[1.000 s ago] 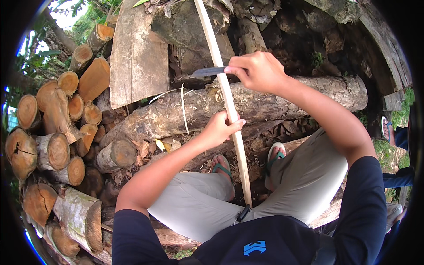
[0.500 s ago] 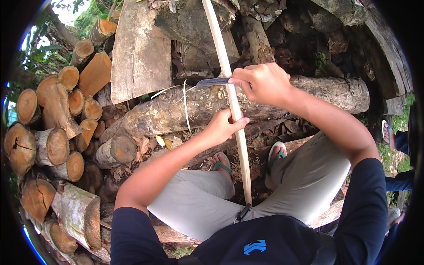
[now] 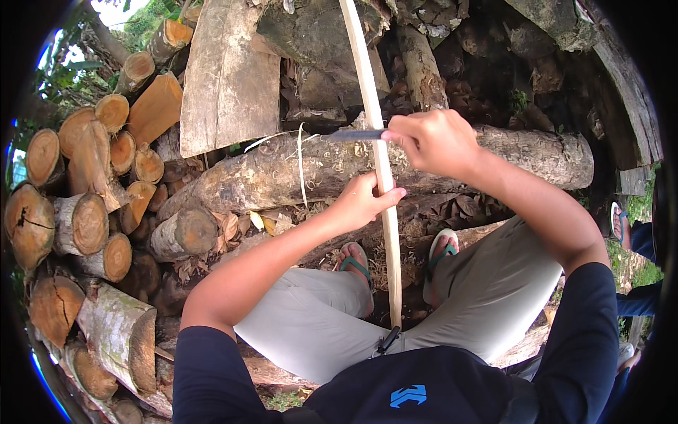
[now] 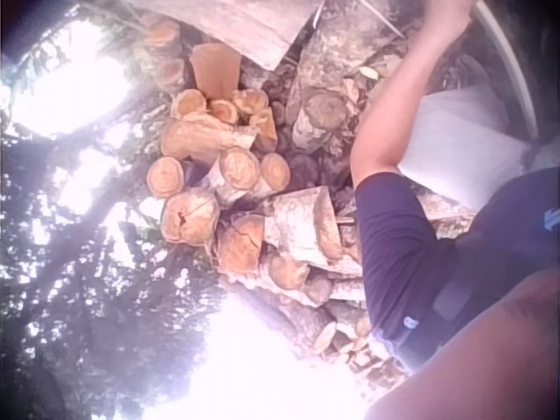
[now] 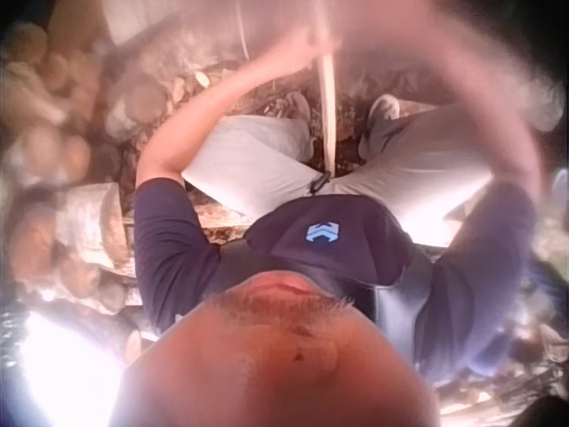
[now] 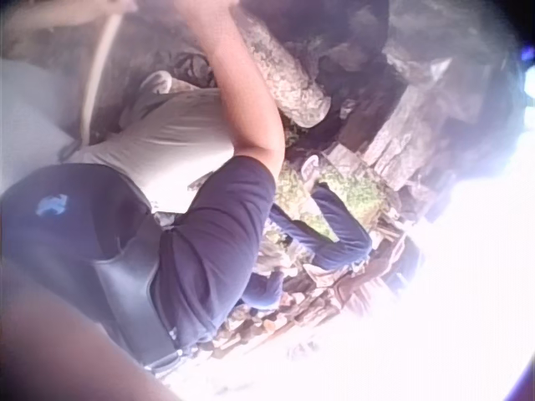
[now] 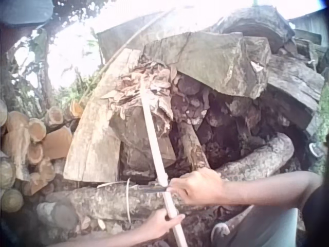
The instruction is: The person sits on the ground and uses a knife to shave a long wooden stick, removing bark and smoothing the surface. The person holds the stick with one hand and shaves it with the other, occasionally rotating the stick to access different sides.
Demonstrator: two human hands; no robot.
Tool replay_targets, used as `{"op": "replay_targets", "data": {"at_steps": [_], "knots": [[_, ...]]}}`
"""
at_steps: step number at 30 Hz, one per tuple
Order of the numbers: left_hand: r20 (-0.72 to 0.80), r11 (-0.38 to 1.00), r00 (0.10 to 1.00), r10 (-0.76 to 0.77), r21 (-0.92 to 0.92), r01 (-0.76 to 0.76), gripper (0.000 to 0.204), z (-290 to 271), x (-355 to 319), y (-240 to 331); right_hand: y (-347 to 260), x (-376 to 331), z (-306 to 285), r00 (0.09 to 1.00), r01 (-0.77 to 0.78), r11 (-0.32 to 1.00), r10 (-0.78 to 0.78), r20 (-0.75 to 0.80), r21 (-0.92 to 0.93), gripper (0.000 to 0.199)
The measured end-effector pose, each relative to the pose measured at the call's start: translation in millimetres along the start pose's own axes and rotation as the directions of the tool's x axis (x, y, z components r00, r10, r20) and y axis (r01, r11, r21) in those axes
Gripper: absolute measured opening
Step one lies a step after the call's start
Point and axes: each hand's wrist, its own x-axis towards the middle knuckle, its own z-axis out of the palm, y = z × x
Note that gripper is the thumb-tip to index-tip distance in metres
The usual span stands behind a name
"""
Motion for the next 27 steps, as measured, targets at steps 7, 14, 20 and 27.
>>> {"op": "replay_targets", "data": {"at_steps": [7, 14, 20, 27], "knots": [[-0.149, 0.993, 0.987, 0.053, -0.092, -0.067, 0.035, 13, -5, -4, 3, 18, -1, 0.972, -0.106, 0.994, 0.097, -0.213, -0.032, 0.026], [-0.257, 0.999, 0.965, -0.048, -0.017, 0.045, 0.029, 18, -9, 20, 11, 32, -25, 0.954, -0.201, 0.972, 0.167, -0.248, -0.121, 0.022], [-0.236, 0.999, 0.971, -0.043, -0.015, 0.041, 0.028, 13, -8, 18, -2, 13, 1, 0.999, 0.044, 0.996, -0.044, 0.005, -0.081, 0.02], [-0.224, 1.0, 0.974, -0.025, -0.018, 0.022, 0.03, 16, -8, 14, 5, 4, -4, 1.0, 0.007, 1.0, -0.007, -0.013, -0.024, 0.022]]}}
